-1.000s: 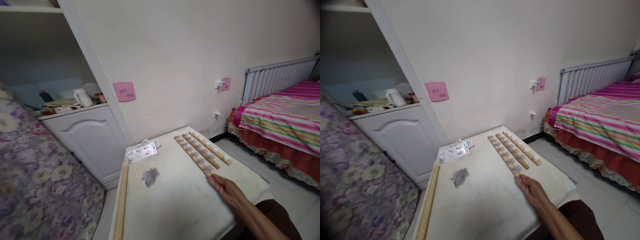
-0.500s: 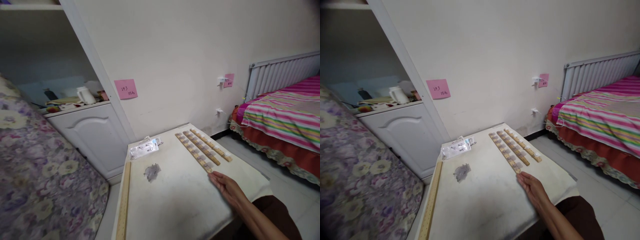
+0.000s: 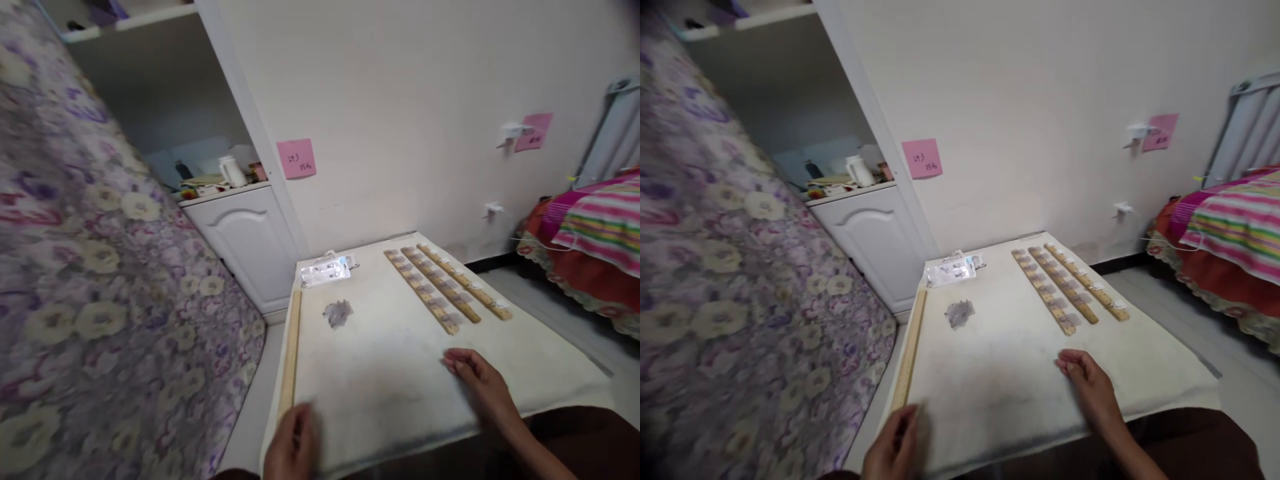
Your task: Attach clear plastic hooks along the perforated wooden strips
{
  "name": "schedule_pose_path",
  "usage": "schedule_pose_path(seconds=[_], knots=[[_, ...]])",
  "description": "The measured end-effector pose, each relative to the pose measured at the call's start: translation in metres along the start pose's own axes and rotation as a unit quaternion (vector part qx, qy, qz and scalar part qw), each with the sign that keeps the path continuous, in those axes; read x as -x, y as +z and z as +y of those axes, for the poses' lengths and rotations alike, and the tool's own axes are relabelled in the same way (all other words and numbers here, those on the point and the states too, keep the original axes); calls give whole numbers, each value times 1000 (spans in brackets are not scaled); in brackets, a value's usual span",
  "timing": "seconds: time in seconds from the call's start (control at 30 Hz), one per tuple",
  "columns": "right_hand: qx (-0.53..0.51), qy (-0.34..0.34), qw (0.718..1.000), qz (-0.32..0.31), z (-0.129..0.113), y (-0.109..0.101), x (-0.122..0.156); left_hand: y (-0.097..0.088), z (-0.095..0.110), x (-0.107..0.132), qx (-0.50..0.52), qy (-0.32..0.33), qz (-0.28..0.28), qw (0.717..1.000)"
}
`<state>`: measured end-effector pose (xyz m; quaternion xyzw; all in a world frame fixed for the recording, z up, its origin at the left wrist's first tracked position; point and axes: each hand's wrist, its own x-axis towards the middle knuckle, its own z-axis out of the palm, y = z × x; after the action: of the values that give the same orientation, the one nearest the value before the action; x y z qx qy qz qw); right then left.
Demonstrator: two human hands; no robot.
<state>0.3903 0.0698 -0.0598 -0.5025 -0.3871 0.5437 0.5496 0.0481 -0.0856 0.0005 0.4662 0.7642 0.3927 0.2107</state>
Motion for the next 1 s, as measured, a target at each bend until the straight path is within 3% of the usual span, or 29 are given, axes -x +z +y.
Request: schedule_pose_path(seconds=[0.07,0.1,0.2,0.4,0.53,0.67,0.73,0.87,1.0], knots=[[40,4,999,-21,4,-3,-1,-22,-4,-16,-153,42,67,985],[54,7,998,-32,5,-4,-1,-28,-6,-22,-225,33,80,970],[76,12,995,-57,9,-7,-2,-29,-9,-34,-350,-21,56,935],[113,-7,992,-59,7,-8,-2,-19,2,-40,-420,-30,37,906],[152,-28,986,-66,0,2,3,-12,17,-37,-386,-73,5,919],[153,-42,971,-176,-7,32,22,1,24,-32,-271,-36,-29,961],[163,-53,956,-239,-10,53,36,2,23,-33,-239,-22,-45,970],[217,-80,912,-340,-11,96,57,-17,18,-51,-237,-26,-47,970],[273,-90,876,-388,-8,141,67,-39,14,-88,-261,-24,-49,964]])
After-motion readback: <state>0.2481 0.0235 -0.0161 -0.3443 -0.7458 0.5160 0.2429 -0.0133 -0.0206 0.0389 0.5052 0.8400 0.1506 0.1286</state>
